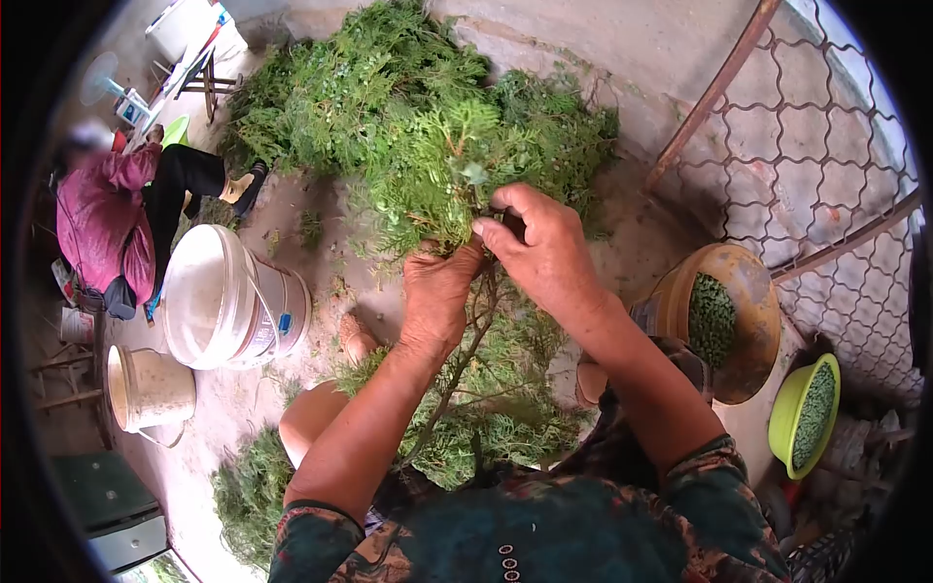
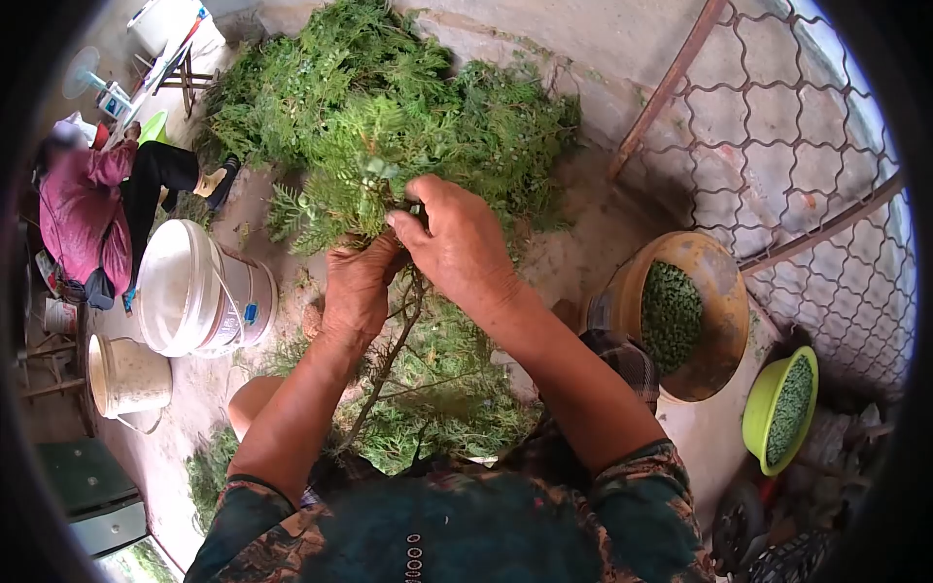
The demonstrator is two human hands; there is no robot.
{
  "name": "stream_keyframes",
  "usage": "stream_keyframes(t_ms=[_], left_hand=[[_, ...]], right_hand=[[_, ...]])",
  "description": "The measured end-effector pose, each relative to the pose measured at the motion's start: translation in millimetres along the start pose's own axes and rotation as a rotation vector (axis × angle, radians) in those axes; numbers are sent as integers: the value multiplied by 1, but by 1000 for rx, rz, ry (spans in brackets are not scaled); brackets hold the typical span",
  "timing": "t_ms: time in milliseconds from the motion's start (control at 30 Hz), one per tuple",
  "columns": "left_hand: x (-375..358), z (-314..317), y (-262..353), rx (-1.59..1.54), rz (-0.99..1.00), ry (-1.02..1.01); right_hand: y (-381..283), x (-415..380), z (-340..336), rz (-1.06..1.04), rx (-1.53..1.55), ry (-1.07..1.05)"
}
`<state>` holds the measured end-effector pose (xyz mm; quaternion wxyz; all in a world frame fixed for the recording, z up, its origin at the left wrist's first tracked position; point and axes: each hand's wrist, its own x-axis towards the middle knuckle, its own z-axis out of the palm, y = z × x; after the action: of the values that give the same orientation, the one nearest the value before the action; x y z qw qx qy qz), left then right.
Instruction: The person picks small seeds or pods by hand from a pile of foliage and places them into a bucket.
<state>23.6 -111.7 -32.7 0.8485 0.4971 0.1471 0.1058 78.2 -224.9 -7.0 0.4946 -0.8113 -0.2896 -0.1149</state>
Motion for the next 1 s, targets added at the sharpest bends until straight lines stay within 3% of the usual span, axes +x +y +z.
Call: stream_keyframes(t_ms=[167,233,267,333,400,467,500,667,733,767,867,1000], left_hand=[[-2,-4,-1,0,-20,-19],[-1,-4,2,-39,-85,-5],[1,-5,4,-85,-104,-45],[4,-6,6,-136,-118,-79],[4,-7,8,-167,-155,-28],[9,-17,3,-157,-193,-57],[12,-20,0,-229,-194,-50],[11,-12,1,-350,-166,-29],[11,-14,3,-332,-215,-24],[12,-14,3,-331,-216,-24],[12,-13,2,-371,-234,-32],[11,-11,2,-276,-273,-30]], right_hand=[[5,2,-2,-51,-192,-145],[2,3,-4,369,417,-230],[1,6,-7,370,416,-228],[2,12,-13,478,981,-173],[5,13,-16,478,1001,-193],[6,13,-20,650,1397,-118],[3,14,-22,706,1450,-97],[-1,12,-28,705,1241,-175],[-2,8,-23,589,706,-364],[-3,4,-15,424,514,-265],[9,-7,8,311,481,-94],[4,2,-2,408,479,-255]])
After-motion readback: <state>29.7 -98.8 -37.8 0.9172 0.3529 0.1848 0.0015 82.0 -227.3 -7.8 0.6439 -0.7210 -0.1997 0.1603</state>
